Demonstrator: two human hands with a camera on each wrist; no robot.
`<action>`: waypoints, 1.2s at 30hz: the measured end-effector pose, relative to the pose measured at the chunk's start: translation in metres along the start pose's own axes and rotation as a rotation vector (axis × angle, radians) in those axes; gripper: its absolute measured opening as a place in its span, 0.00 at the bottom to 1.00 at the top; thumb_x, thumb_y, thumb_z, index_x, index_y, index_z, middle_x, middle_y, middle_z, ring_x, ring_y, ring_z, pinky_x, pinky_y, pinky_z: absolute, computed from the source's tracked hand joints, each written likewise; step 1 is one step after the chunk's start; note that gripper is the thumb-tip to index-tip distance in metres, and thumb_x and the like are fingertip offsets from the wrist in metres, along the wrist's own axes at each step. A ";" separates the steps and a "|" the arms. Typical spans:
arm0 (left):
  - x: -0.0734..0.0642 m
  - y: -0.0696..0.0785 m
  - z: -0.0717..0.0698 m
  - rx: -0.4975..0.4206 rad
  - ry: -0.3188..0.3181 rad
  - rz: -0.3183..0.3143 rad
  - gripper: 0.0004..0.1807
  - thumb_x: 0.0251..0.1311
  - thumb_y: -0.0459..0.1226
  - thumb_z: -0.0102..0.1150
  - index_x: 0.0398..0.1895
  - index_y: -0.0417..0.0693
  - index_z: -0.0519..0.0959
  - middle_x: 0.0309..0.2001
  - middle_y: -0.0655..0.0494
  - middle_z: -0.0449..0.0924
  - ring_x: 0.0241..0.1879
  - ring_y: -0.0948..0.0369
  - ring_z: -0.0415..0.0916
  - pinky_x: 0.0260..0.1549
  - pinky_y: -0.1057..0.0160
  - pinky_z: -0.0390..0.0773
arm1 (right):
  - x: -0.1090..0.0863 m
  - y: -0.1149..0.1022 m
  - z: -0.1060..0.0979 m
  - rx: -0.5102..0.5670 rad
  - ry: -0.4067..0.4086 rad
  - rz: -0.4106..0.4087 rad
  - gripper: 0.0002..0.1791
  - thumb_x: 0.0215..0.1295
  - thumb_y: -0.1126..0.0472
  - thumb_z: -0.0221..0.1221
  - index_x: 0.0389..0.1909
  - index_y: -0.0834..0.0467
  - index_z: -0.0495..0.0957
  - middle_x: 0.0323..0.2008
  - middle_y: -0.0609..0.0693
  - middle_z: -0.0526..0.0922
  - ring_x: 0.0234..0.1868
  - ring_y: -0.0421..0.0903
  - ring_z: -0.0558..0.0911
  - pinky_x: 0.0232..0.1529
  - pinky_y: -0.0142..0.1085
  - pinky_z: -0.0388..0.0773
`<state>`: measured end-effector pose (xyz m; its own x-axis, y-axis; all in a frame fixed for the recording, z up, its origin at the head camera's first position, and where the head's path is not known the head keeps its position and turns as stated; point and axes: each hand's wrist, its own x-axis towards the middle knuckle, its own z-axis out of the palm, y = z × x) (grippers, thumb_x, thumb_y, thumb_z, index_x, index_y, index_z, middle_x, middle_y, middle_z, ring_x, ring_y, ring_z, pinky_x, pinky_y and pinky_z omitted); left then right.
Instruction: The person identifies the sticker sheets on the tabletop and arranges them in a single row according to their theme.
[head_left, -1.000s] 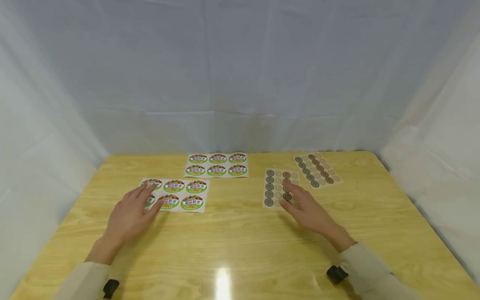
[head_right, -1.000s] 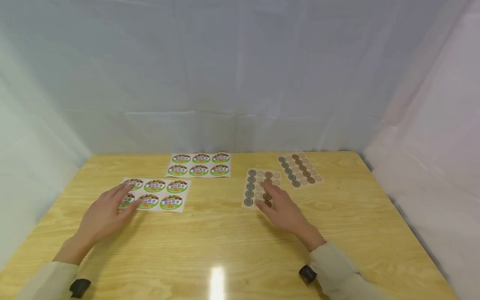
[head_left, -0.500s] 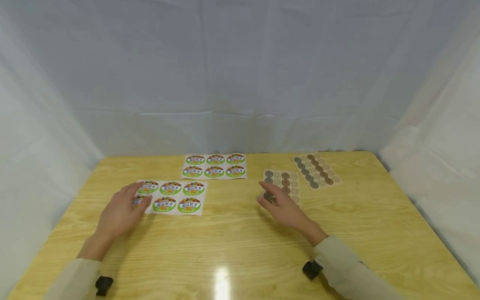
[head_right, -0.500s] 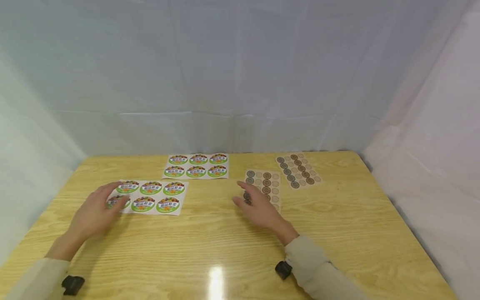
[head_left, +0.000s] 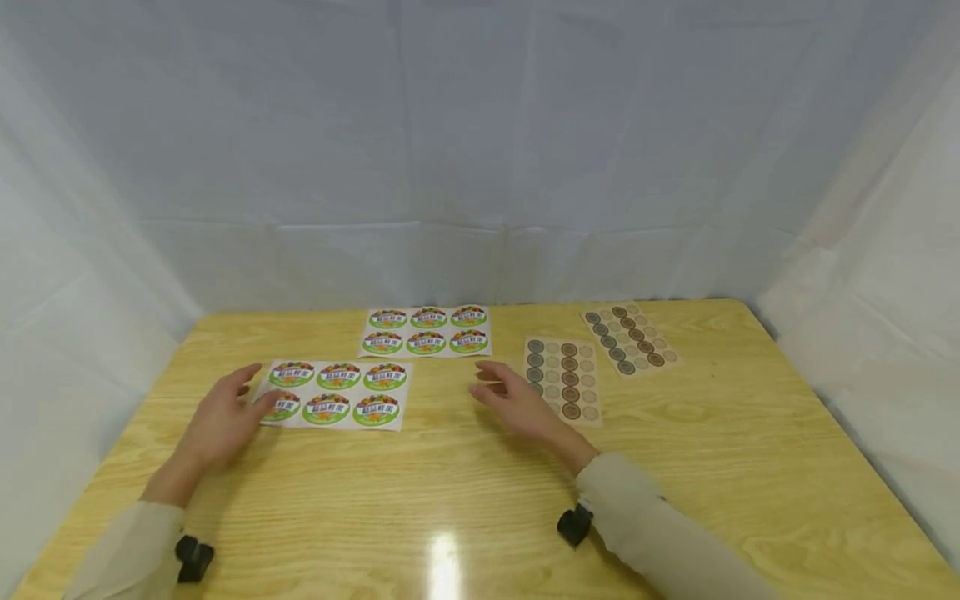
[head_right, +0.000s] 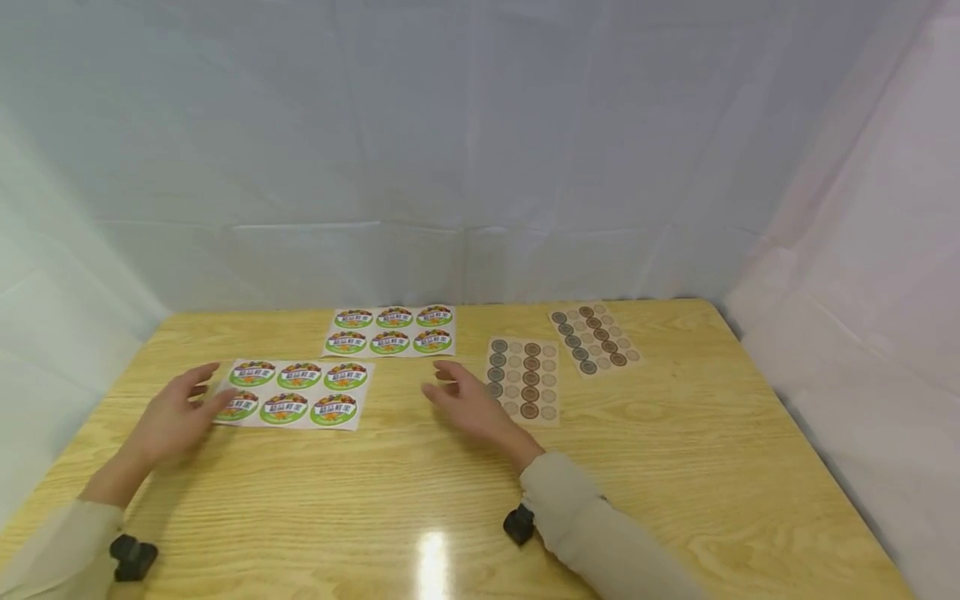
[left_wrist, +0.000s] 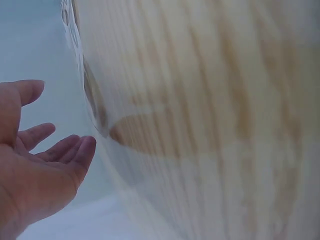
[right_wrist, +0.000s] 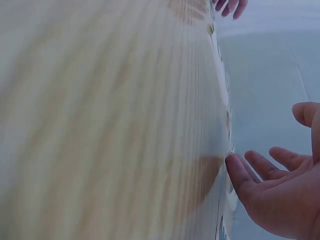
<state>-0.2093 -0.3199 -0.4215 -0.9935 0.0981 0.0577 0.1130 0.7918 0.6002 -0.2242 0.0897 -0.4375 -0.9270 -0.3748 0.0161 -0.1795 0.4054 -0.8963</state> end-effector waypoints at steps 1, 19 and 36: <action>0.000 -0.002 -0.001 -0.010 0.001 -0.004 0.38 0.71 0.48 0.46 0.68 0.24 0.52 0.61 0.20 0.55 0.56 0.28 0.60 0.50 0.34 0.64 | 0.003 -0.003 0.003 -0.004 -0.004 0.002 0.30 0.72 0.50 0.51 0.70 0.59 0.60 0.62 0.58 0.70 0.60 0.55 0.72 0.58 0.47 0.68; 0.014 -0.015 -0.007 -0.017 -0.053 -0.052 0.39 0.71 0.47 0.48 0.68 0.24 0.51 0.60 0.22 0.59 0.58 0.32 0.60 0.54 0.37 0.62 | 0.044 -0.023 0.054 0.090 0.041 0.021 0.29 0.69 0.53 0.57 0.66 0.61 0.64 0.56 0.57 0.74 0.54 0.52 0.76 0.53 0.41 0.73; 0.035 -0.026 -0.003 -0.028 -0.090 -0.035 0.41 0.68 0.47 0.53 0.68 0.22 0.52 0.61 0.24 0.59 0.56 0.33 0.62 0.50 0.38 0.65 | 0.067 -0.026 0.080 0.116 0.125 0.163 0.36 0.59 0.51 0.66 0.64 0.62 0.66 0.53 0.53 0.75 0.49 0.46 0.76 0.49 0.38 0.73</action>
<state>-0.2475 -0.3387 -0.4322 -0.9914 0.1259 -0.0348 0.0769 0.7785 0.6230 -0.2552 -0.0121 -0.4485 -0.9754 -0.2033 -0.0849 0.0084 0.3510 -0.9363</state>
